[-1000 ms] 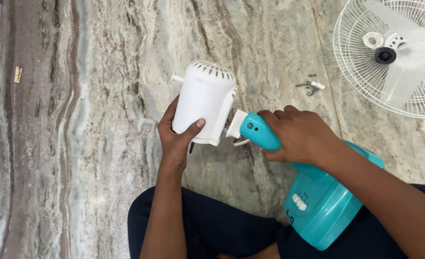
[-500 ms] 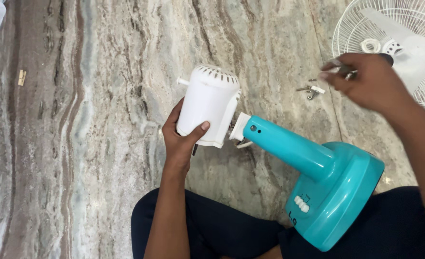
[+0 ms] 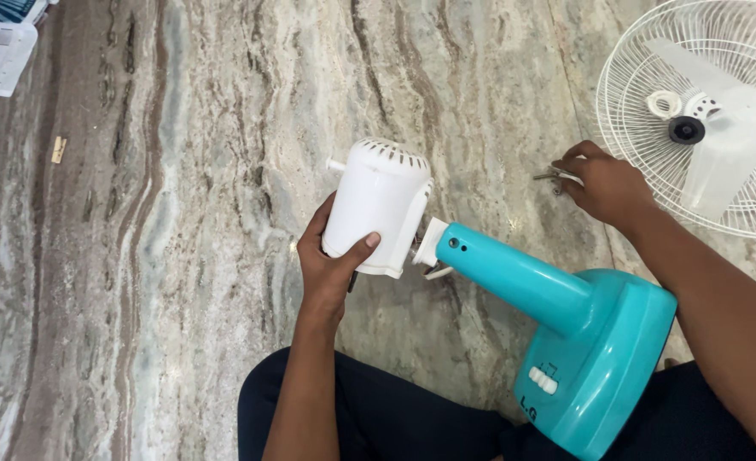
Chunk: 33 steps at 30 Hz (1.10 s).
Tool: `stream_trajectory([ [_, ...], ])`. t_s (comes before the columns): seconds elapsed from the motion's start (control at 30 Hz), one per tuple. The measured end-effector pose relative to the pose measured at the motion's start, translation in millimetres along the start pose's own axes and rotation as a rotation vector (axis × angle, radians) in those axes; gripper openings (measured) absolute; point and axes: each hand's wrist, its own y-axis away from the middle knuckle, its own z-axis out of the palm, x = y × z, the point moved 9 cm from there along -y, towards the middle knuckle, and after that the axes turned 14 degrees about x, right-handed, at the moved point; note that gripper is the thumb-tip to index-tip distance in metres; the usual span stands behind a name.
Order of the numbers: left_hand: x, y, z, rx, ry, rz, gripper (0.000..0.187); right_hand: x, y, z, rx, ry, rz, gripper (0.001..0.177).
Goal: The person assembles a small desk fan by attaching the motor housing to the base using a screwdriver. They secure the components with screws and align the parts to complete the assembly.
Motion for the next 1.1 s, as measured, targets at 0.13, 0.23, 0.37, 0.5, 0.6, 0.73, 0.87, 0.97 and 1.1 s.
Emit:
stream_trajectory([
  [0.13, 1.6, 1.5, 1.4, -0.001, -0.007, 0.006, 0.078, -6.2, 2.9, -4.9, -0.003, 0.008, 0.028, 0.040],
  [0.23, 0.4, 1.8, 0.6, 0.014, -0.006, -0.027, 0.079, -7.0, 2.1, -6.4, 0.018, 0.030, 0.059, 0.037],
  [0.37, 2.0, 2.0, 1.9, 0.004, 0.031, -0.019, 0.077, -10.0, 4.3, -4.7, 0.068, 0.058, 0.049, 0.031],
  [0.5, 0.7, 1.4, 0.5, 0.008, 0.034, -0.022, 0.077, -8.9, 4.7, 1.2, 0.094, 0.070, 0.051, 0.027],
  [0.6, 0.3, 0.3, 0.3, 0.006, 0.038, -0.020, 0.077, -3.9, 2.6, 8.0, 0.096, 0.055, 0.054, 0.027],
  [0.73, 0.0, 1.8, -0.4, 0.001, 0.053, -0.014, 0.076, -3.0, 2.5, 8.4, 0.126, 0.033, 0.025, 0.026],
  [0.87, 1.3, -1.7, -0.3, 0.015, 0.009, -0.009, 0.077, -15.3, -29.5, -27.9, 0.162, -0.242, 0.022, 0.026],
  [0.97, 2.9, 0.6, 1.0, -0.002, 0.020, -0.001, 0.077, -33.9, -38.9, -62.1, 0.051, -0.380, 0.144, 0.027],
  [1.1, 5.8, 0.7, 3.4, -0.011, 0.025, -0.002, 0.077, -102.6, -22.5, -114.6, -0.023, -0.578, 0.091, 0.021],
])
